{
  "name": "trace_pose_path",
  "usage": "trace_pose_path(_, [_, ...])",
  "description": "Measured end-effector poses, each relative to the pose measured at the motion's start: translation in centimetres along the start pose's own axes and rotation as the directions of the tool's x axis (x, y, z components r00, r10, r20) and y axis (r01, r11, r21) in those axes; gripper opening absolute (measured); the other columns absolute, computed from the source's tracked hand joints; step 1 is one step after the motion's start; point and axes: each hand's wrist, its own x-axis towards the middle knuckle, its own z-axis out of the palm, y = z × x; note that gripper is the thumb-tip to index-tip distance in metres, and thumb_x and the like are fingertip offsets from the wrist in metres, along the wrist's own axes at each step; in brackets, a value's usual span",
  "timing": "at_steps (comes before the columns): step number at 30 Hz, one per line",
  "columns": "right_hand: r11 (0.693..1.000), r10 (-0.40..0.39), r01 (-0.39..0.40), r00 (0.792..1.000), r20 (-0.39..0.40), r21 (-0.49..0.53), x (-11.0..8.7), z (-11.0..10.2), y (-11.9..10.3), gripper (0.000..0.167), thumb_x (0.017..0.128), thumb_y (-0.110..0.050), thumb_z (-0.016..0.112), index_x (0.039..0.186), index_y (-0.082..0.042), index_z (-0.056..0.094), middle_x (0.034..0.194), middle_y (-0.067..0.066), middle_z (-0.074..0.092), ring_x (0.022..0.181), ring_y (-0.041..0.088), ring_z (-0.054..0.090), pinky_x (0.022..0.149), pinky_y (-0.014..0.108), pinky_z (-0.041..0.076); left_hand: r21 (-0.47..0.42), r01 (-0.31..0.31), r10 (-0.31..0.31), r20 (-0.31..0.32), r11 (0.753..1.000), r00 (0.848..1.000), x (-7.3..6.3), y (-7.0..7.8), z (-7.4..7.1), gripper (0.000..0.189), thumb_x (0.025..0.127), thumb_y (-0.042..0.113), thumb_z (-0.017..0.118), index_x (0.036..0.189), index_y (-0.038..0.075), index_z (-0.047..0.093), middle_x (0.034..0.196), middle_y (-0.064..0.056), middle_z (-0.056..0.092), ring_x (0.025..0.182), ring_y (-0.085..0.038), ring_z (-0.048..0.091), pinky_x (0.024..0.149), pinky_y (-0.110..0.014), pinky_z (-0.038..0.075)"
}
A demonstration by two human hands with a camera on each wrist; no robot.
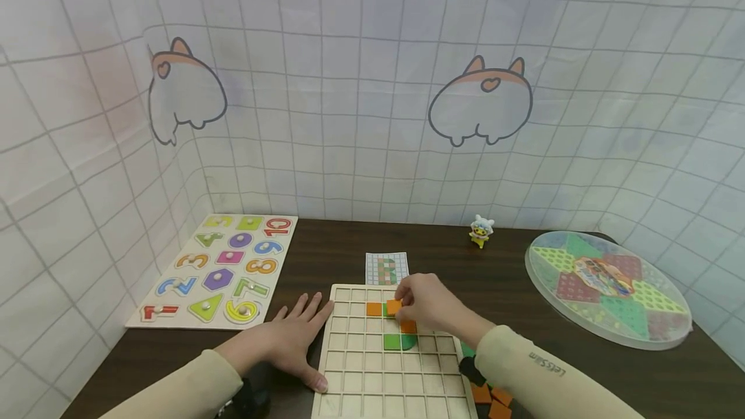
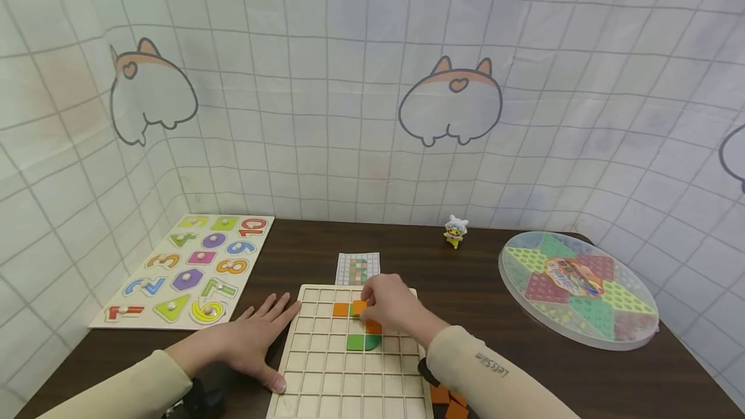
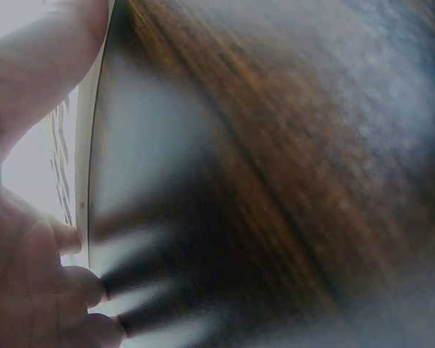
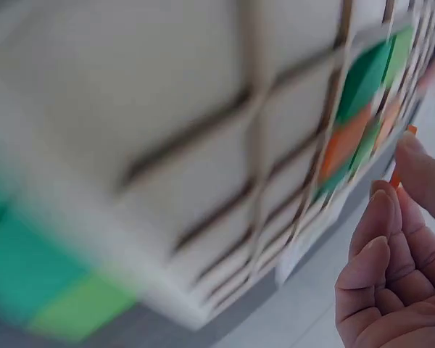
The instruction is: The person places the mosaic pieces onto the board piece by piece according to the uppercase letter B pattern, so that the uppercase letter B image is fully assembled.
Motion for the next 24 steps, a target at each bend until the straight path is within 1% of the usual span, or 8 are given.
trace_pose_path(2, [0.998, 0.054, -0.056, 0.997, -0.05, -0.025, -0.3, -1.6, 1.8, 0.018, 0.085, -0.006, 0.082, 0.099, -0.003, 0.073, 0.091, 0.005, 0.071, 0.081, 0.015, 0.064, 0.074, 0.035, 0.057, 0.001, 0.001, -0.001, 0.001, 1.0, 1.0, 0.1, 0.1, -0.1, 0.145, 0.056, 0.093, 0.069, 0.167, 0.024, 0.007, 0.173, -0.018, 0.003, 0.159, -0.044, 0.0, 0.119, -0.074, 0.011])
trace_pose_path(4, [0.991, 0.116, -0.121, 0.989, -0.097, -0.051, -0.6, -3.2, 4.0, 0.018, 0.086, -0.007, 0.081, 0.101, -0.001, 0.072, 0.092, 0.007, 0.071, 0.082, 0.016, 0.065, 0.074, 0.037, 0.057, 0.004, 0.007, -0.007, 0.002, 1.0, 1.0, 0.1, 0.2, -0.2, 0.145, 0.056, 0.093, 0.07, 0.167, 0.024, 0.007, 0.173, -0.018, 0.003, 0.159, -0.044, 0.0, 0.119, -0.074, 0.011])
trace_pose_path(6, [0.981, 0.168, -0.178, 0.978, -0.12, -0.08, -1.1, -4.5, 6.3, 0.018, 0.086, -0.007, 0.081, 0.1, 0.0, 0.072, 0.092, 0.008, 0.071, 0.08, 0.017, 0.064, 0.074, 0.038, 0.057, 0.007, 0.013, -0.013, 0.004, 1.0, 1.0, 0.1, 0.2, -0.2, 0.145, 0.055, 0.093, 0.07, 0.167, 0.024, 0.007, 0.173, -0.017, 0.003, 0.159, -0.043, 0.0, 0.119, -0.073, 0.011])
trace_pose_path(8, [0.968, 0.213, -0.225, 0.971, -0.107, -0.109, -1.7, -5.4, 8.3, 0.018, 0.085, -0.008, 0.082, 0.098, 0.0, 0.072, 0.09, 0.007, 0.07, 0.078, 0.018, 0.062, 0.073, 0.038, 0.056, 0.01, 0.018, -0.018, 0.007, 1.0, 1.0, 0.1, 0.3, -0.2, 0.146, 0.055, 0.093, 0.071, 0.167, 0.024, 0.007, 0.173, -0.017, 0.003, 0.159, -0.043, 0.0, 0.12, -0.073, 0.011])
trace_pose_path(10, [0.963, 0.238, -0.244, 0.969, -0.063, -0.117, -2.2, -5.8, 9.6, 0.017, 0.084, -0.008, 0.083, 0.095, -0.001, 0.072, 0.087, 0.006, 0.069, 0.075, 0.018, 0.06, 0.071, 0.037, 0.055, 0.013, 0.021, -0.022, 0.011, 1.0, 1.0, 0.1, 0.3, -0.3, 0.146, 0.054, 0.093, 0.071, 0.167, 0.023, 0.008, 0.173, -0.017, 0.003, 0.159, -0.043, 0.0, 0.12, -0.073, 0.011])
trace_pose_path(13, [0.967, 0.232, -0.231, 0.973, 0.0, -0.112, -2.9, -5.8, 10.4, 0.016, 0.082, -0.007, 0.085, 0.092, -0.003, 0.072, 0.083, 0.004, 0.067, 0.073, 0.017, 0.057, 0.069, 0.035, 0.054, 0.01, 0.025, -0.026, 0.014, 1.0, 1.0, 0.0, 0.4, -0.3, 0.146, 0.055, 0.092, 0.071, 0.167, 0.023, 0.008, 0.173, -0.018, 0.003, 0.159, -0.043, 0.0, 0.12, -0.073, 0.011])
trace_pose_path(15, [0.972, 0.218, -0.215, 0.976, 0.017, -0.098, -3.2, -5.6, 10.3, 0.017, 0.081, -0.006, 0.085, 0.09, -0.004, 0.071, 0.081, 0.004, 0.066, 0.072, 0.017, 0.056, 0.068, 0.034, 0.053, 0.007, 0.025, -0.025, 0.012, 1.0, 1.0, -0.1, 0.4, -0.3, 0.146, 0.055, 0.092, 0.071, 0.167, 0.023, 0.008, 0.173, -0.018, 0.003, 0.159, -0.043, 0.0, 0.12, -0.073, 0.011])
trace_pose_path(24, [0.977, 0.202, -0.201, 0.979, 0.007, -0.076, -4.4, -5.7, 10.1, 0.022, 0.081, -0.01, 0.086, 0.094, -0.006, 0.068, 0.086, 0.002, 0.066, 0.077, 0.016, 0.058, 0.072, 0.035, 0.055, 0.007, 0.004, -0.004, -0.007, 1.0, 1.0, 0.0, 0.1, 0.0, 0.147, 0.055, 0.093, 0.071, 0.167, 0.021, 0.008, 0.172, -0.019, 0.004, 0.158, -0.045, 0.0, 0.119, -0.074, 0.011])
